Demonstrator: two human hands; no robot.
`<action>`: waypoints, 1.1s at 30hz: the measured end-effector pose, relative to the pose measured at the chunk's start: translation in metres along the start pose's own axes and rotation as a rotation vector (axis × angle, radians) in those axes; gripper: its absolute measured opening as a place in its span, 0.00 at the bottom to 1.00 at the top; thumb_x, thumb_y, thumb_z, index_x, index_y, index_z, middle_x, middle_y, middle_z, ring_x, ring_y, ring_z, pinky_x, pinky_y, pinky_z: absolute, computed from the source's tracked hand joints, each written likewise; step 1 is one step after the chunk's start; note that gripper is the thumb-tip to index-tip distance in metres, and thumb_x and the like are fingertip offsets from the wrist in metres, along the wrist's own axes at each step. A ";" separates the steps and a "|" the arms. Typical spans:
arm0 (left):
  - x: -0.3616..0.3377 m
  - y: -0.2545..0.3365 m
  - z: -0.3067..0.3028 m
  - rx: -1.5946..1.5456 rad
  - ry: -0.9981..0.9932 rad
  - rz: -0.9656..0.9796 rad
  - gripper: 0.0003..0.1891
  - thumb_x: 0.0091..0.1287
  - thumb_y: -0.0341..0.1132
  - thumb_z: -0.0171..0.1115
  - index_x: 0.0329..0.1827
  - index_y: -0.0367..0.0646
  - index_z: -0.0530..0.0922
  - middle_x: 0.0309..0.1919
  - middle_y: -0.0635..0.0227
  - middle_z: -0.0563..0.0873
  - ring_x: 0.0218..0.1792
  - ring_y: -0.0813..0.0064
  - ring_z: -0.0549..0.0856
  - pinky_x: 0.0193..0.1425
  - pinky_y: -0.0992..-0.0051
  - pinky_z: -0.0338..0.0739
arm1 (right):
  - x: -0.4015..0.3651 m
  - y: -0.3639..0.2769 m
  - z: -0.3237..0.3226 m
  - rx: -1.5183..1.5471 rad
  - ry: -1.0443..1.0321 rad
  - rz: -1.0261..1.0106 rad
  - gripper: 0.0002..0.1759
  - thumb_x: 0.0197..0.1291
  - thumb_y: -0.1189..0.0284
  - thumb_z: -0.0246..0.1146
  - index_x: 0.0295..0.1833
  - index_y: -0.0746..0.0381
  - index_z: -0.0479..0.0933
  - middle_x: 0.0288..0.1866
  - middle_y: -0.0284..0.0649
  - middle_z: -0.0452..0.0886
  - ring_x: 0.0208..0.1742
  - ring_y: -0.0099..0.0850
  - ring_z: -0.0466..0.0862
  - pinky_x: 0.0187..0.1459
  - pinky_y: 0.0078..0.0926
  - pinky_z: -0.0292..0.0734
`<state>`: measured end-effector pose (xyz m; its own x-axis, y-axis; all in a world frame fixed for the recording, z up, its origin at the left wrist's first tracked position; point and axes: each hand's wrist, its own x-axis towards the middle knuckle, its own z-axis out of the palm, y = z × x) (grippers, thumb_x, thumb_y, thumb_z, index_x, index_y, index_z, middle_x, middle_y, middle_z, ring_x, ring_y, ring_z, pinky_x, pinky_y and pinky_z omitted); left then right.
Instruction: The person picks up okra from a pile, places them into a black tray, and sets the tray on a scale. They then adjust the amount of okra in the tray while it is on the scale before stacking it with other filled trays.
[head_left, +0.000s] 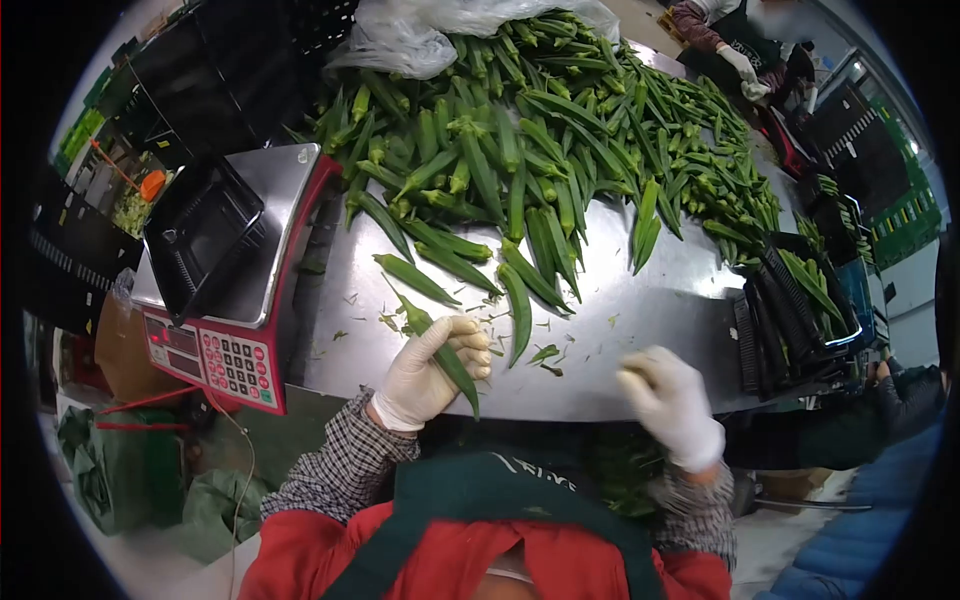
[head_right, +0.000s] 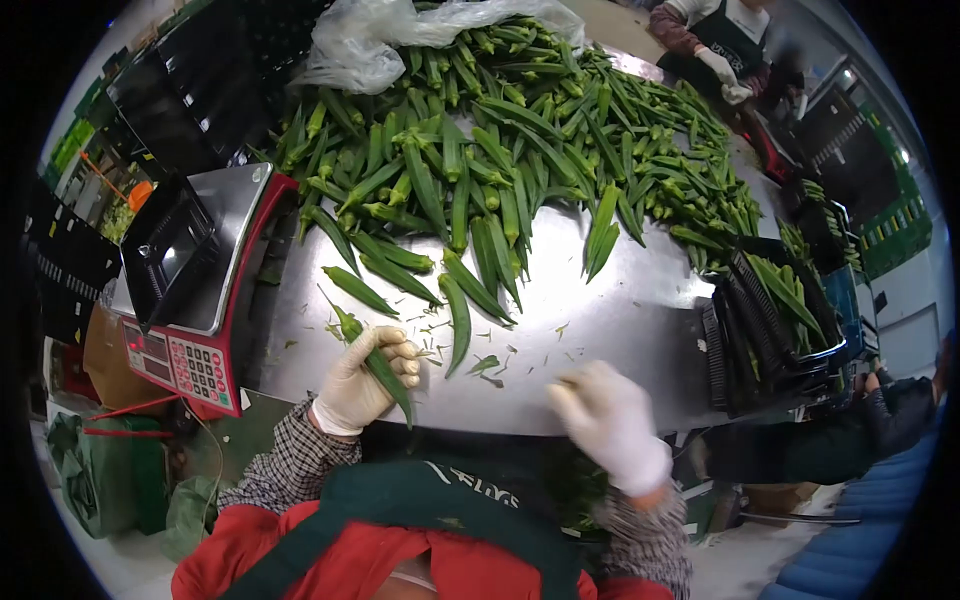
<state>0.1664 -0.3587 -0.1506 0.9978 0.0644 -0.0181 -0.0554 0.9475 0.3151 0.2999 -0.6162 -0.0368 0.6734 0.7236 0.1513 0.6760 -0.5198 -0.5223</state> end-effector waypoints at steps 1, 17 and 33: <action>-0.002 0.000 -0.001 0.012 -0.013 0.011 0.18 0.75 0.42 0.47 0.56 0.36 0.74 0.48 0.55 0.83 0.47 0.63 0.83 0.53 0.63 0.78 | 0.015 -0.008 0.025 -0.052 0.007 -0.048 0.10 0.54 0.66 0.67 0.33 0.62 0.80 0.30 0.44 0.81 0.31 0.43 0.82 0.34 0.34 0.77; 0.003 -0.012 0.014 -0.031 0.203 -0.034 0.17 0.72 0.36 0.54 0.60 0.39 0.71 0.52 0.56 0.80 0.53 0.61 0.81 0.59 0.56 0.77 | 0.068 -0.037 0.065 0.101 0.131 -0.051 0.16 0.53 0.62 0.70 0.40 0.63 0.79 0.33 0.47 0.81 0.33 0.44 0.82 0.35 0.36 0.78; -0.001 -0.012 0.011 0.012 0.028 0.059 0.27 0.71 0.43 0.55 0.68 0.38 0.63 0.61 0.53 0.73 0.63 0.60 0.74 0.66 0.55 0.70 | 0.044 -0.028 0.077 0.253 0.092 -0.054 0.06 0.53 0.77 0.67 0.35 0.64 0.77 0.28 0.41 0.77 0.25 0.33 0.79 0.28 0.27 0.73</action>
<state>0.1669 -0.3738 -0.1443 0.9913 0.1291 -0.0257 -0.1136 0.9379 0.3279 0.2874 -0.5346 -0.0799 0.6702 0.6973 0.2542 0.6235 -0.3432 -0.7025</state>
